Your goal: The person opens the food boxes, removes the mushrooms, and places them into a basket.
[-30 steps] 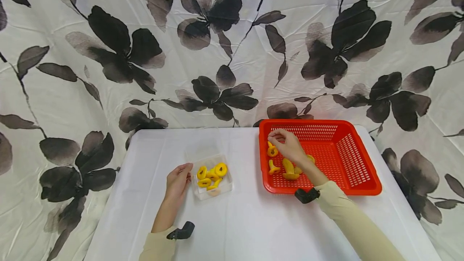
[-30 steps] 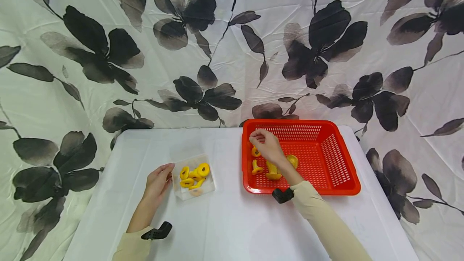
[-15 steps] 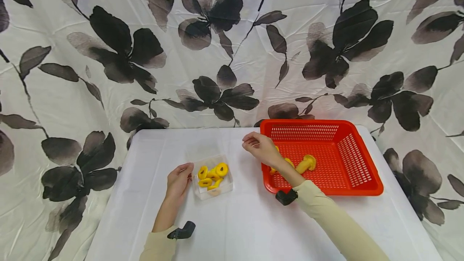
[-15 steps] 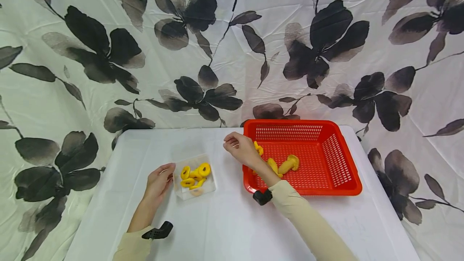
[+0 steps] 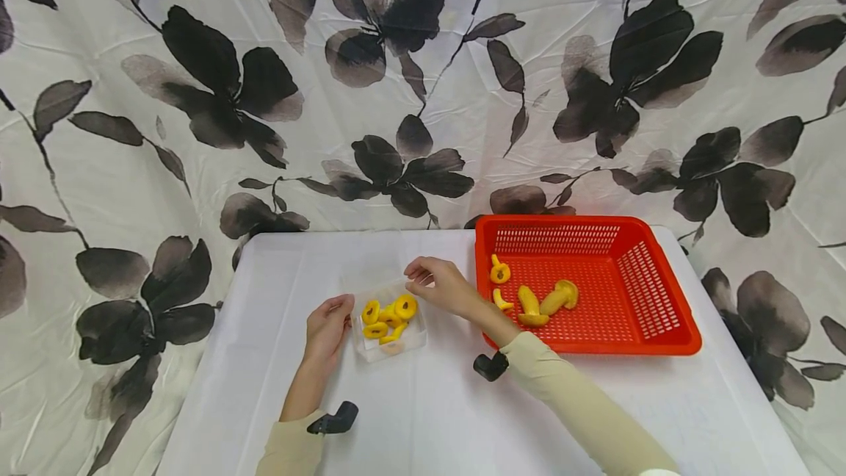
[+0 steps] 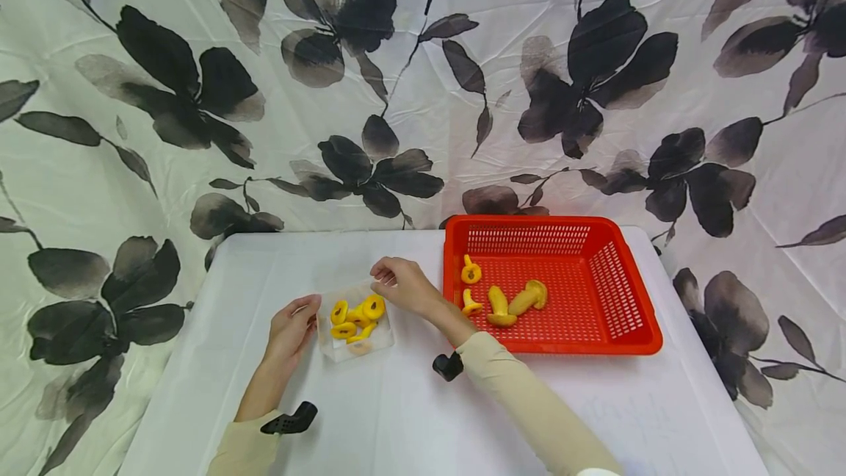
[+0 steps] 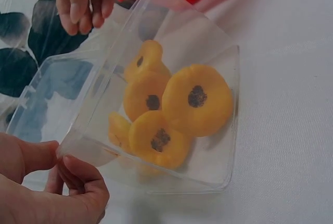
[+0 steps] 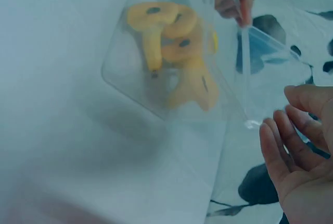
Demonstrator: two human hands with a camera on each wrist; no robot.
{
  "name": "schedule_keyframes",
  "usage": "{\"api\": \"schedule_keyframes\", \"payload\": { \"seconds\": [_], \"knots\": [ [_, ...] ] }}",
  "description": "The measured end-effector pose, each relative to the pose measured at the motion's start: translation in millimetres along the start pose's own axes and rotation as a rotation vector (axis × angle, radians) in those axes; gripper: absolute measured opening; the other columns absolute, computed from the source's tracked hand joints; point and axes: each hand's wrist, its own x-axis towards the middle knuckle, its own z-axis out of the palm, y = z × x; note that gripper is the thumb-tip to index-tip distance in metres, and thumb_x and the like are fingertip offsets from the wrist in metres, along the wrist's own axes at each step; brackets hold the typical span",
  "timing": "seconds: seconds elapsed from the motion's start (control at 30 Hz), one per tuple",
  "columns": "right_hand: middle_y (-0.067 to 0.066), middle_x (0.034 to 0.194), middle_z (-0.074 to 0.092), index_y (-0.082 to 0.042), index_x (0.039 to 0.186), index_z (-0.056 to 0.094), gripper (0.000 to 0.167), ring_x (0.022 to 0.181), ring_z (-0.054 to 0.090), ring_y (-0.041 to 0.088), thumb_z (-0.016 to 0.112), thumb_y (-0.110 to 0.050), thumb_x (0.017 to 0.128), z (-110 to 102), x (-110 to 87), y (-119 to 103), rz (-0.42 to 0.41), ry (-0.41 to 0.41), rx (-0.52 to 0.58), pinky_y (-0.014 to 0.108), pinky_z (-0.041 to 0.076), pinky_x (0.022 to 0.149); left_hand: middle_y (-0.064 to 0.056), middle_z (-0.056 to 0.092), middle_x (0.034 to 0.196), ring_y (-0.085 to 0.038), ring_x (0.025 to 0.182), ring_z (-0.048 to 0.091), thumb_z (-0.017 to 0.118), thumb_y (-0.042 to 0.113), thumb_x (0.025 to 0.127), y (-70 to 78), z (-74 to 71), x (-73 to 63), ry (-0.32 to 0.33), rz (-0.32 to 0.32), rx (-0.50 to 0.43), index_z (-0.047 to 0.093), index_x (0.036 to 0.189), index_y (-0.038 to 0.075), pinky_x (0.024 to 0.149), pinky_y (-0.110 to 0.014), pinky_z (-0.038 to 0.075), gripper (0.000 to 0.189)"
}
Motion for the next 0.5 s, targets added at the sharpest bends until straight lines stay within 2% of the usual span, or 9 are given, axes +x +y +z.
{"api": "schedule_keyframes", "payload": {
  "seconds": [0.1,0.3,0.4,0.5],
  "knots": [
    [0.018,0.111,0.068,0.007,0.117,0.065,0.024,0.098,0.064,0.026,0.069,-0.005,0.098,8.2,3.2,-0.7,-0.034,-0.053,-0.003,0.039,0.055,0.095,-0.002,0.057,0.100,-0.017,0.092,0.051,0.063,0.023,0.104,0.0,-0.2,-0.1,0.003,0.004,-0.004,0.057,0.133,-0.002,0.070,-0.014,0.047,0.038],
    [0.022,0.113,0.067,0.010,0.120,0.063,0.026,0.103,0.062,0.034,0.069,-0.002,0.097,23.3,6.9,-1.4,-0.040,-0.149,-0.037,0.042,0.054,0.097,-0.002,0.056,0.100,-0.017,0.091,0.051,0.063,0.023,0.105,-0.2,-0.1,-0.2,0.003,0.010,0.005,0.058,0.132,-0.002,0.069,-0.015,0.046,0.037],
    [0.022,0.112,0.067,0.009,0.120,0.064,0.026,0.103,0.062,0.035,0.070,-0.001,0.096,31.0,7.8,-3.2,-0.046,-0.190,-0.085,0.042,0.053,0.097,-0.003,0.057,0.101,-0.016,0.090,0.051,0.063,0.023,0.105,-0.5,0.7,0.5,0.005,0.011,-0.004,0.058,0.131,-0.002,0.068,-0.015,0.046,0.036],
    [0.018,0.112,0.069,0.006,0.120,0.065,0.025,0.103,0.063,0.033,0.070,-0.002,0.096,38.9,8.5,-5.7,-0.055,-0.228,-0.177,0.038,0.053,0.097,-0.003,0.057,0.102,-0.016,0.089,0.051,0.063,0.022,0.105,-1.0,1.3,1.2,0.010,0.010,-0.019,0.058,0.131,-0.002,0.068,-0.015,0.046,0.036]
  ]
}}
